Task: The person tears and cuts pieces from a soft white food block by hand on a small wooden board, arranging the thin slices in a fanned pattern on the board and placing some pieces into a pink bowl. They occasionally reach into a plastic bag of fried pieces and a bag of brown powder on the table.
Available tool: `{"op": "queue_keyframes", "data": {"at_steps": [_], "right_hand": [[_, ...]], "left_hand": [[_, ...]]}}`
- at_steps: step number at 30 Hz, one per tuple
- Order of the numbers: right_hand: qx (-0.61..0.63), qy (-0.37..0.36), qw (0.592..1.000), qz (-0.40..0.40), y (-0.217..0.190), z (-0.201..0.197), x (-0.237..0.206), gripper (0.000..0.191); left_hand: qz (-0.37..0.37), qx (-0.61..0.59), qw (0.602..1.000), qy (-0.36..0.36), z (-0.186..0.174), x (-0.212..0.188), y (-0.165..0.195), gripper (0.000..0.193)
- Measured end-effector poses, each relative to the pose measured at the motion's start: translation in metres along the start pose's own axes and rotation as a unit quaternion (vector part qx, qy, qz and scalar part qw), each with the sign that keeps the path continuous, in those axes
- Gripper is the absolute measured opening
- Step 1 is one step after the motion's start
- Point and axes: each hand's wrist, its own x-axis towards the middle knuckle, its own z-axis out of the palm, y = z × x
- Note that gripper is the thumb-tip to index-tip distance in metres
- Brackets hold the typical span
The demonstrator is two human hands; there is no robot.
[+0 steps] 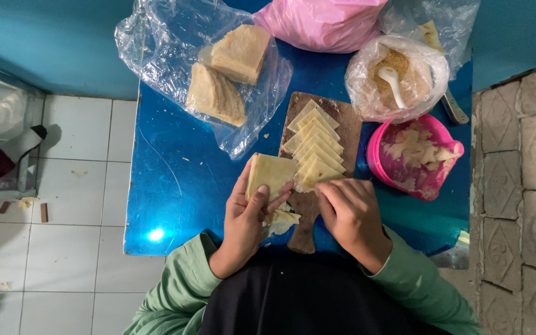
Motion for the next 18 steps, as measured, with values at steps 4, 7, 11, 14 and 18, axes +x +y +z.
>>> {"op": "queue_keyframes", "data": {"at_steps": [4,7,11,14,18], "right_hand": [[0.003,-0.006,1.000,-0.002,-0.0030,-0.0001,-0.0005,0.016],[0.014,-0.014,1.000,0.007,-0.0056,0.0016,-0.0021,0.015],[0.014,-0.018,1.000,-0.004,-0.0078,0.0027,-0.0020,0.015],[0.022,-0.021,1.000,0.004,-0.0081,-0.0001,-0.0007,0.020],[0.066,0.007,0.998,0.009,-0.0112,-0.0061,0.0008,0.030]], "left_hand": [[-0.003,-0.003,1.000,-0.003,0.0003,-0.0006,0.0003,0.064],[-0.007,-0.003,1.000,-0.009,0.0009,-0.0008,0.0002,0.064],[-0.009,0.009,1.000,-0.006,0.0013,0.0000,-0.0007,0.064],[-0.010,0.019,0.999,-0.024,-0.0002,-0.0001,-0.0025,0.065],[-0.081,-0.012,0.992,-0.097,-0.0048,-0.0059,-0.0046,0.070]]}}
